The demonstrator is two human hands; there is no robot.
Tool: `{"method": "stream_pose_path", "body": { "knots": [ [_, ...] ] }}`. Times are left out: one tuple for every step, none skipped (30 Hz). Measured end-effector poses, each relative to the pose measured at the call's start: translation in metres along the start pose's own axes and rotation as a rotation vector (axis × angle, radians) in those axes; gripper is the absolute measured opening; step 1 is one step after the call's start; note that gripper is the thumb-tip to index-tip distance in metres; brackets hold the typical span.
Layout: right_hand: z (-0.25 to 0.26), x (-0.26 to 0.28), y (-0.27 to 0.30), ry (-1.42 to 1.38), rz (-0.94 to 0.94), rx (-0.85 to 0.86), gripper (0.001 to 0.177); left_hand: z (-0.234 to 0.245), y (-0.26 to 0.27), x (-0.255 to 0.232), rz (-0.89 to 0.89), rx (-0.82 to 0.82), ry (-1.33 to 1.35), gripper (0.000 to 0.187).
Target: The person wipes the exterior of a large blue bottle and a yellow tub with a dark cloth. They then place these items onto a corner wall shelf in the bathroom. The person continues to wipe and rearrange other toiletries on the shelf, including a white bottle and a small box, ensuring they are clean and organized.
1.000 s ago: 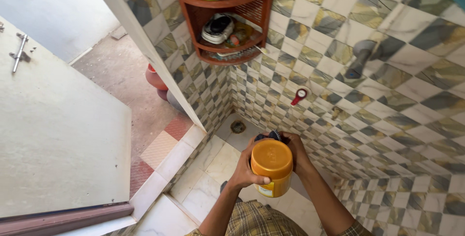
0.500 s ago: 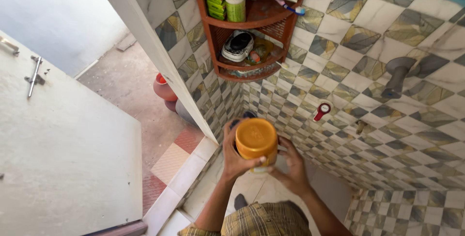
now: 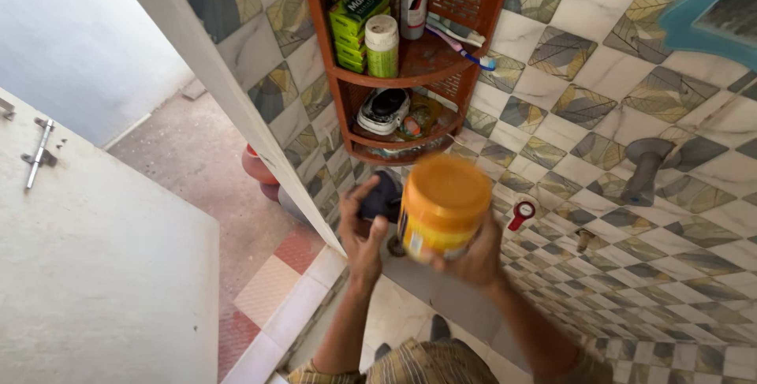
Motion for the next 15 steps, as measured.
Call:
{"method": "stream_pose_path", "body": {
  "knots": [
    [0.006,0.009,-0.016,0.040,0.038,-0.049,0.097,0.008,0.000,0.000,-0.030,-0.040,-0.084,0.059],
    [0.010,0.019,-0.042,0.072,0.095,-0.096,0.094,0.010,-0.006,0.000,-0.078,-0.079,-0.161,0.051],
    [0.014,0.033,-0.072,0.114,0.184,-0.114,0.094,0.010,-0.010,0.006,-0.038,-0.102,-0.154,0.047],
    [0.017,0.046,-0.098,0.155,0.260,-0.131,0.094,0.012,-0.008,0.013,0.013,-0.126,-0.154,0.044],
    [0.018,0.062,-0.125,0.106,0.349,-0.139,0.093,0.015,-0.006,0.021,0.064,-0.151,-0.154,0.040],
    [0.022,0.085,-0.145,0.333,0.544,-0.220,0.083,0.016,-0.005,0.025,0.083,-0.157,-0.156,0.038],
    [0.014,0.103,-0.172,0.586,0.761,-0.222,0.087,0.017,-0.004,0.030,0.102,-0.164,-0.158,0.035],
    [0.016,0.108,-0.200,0.343,0.695,-0.178,0.079,0.019,-0.003,0.035,0.121,-0.170,-0.161,0.032],
    [0.015,0.110,-0.226,0.103,0.622,-0.131,0.072,0.019,-0.002,0.037,0.097,-0.163,-0.171,0.031],
    [0.010,0.114,-0.245,0.122,0.668,-0.150,0.069,0.019,-0.001,0.039,0.077,-0.154,-0.186,0.031],
    [0.005,0.116,-0.262,0.141,0.714,-0.168,0.066,0.020,0.002,0.040,0.057,-0.144,-0.200,0.030],
    [-0.003,0.114,-0.279,0.158,0.739,-0.171,0.060,0.022,0.003,0.045,0.082,-0.145,-0.213,0.030],
    [-0.009,0.113,-0.295,0.184,0.764,-0.177,0.054,0.023,0.006,0.049,0.107,-0.145,-0.225,0.029],
    [-0.019,0.107,-0.308,0.210,0.766,-0.167,0.046,0.026,0.007,0.053,0.131,-0.143,-0.238,0.029],
    [-0.027,0.100,-0.317,0.234,0.767,-0.157,0.038,0.028,0.008,0.054,0.125,-0.137,-0.255,0.028]
  ]
}}
Point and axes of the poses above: each hand's wrist, its own y-axis away from the middle knuckle, its own z-axis out of the back of the hand, x = y × z, the point moved 10 cm from there along -y, towards the middle knuckle, and after that the axes turned 14 degrees about -x, right-handed, at the moved point
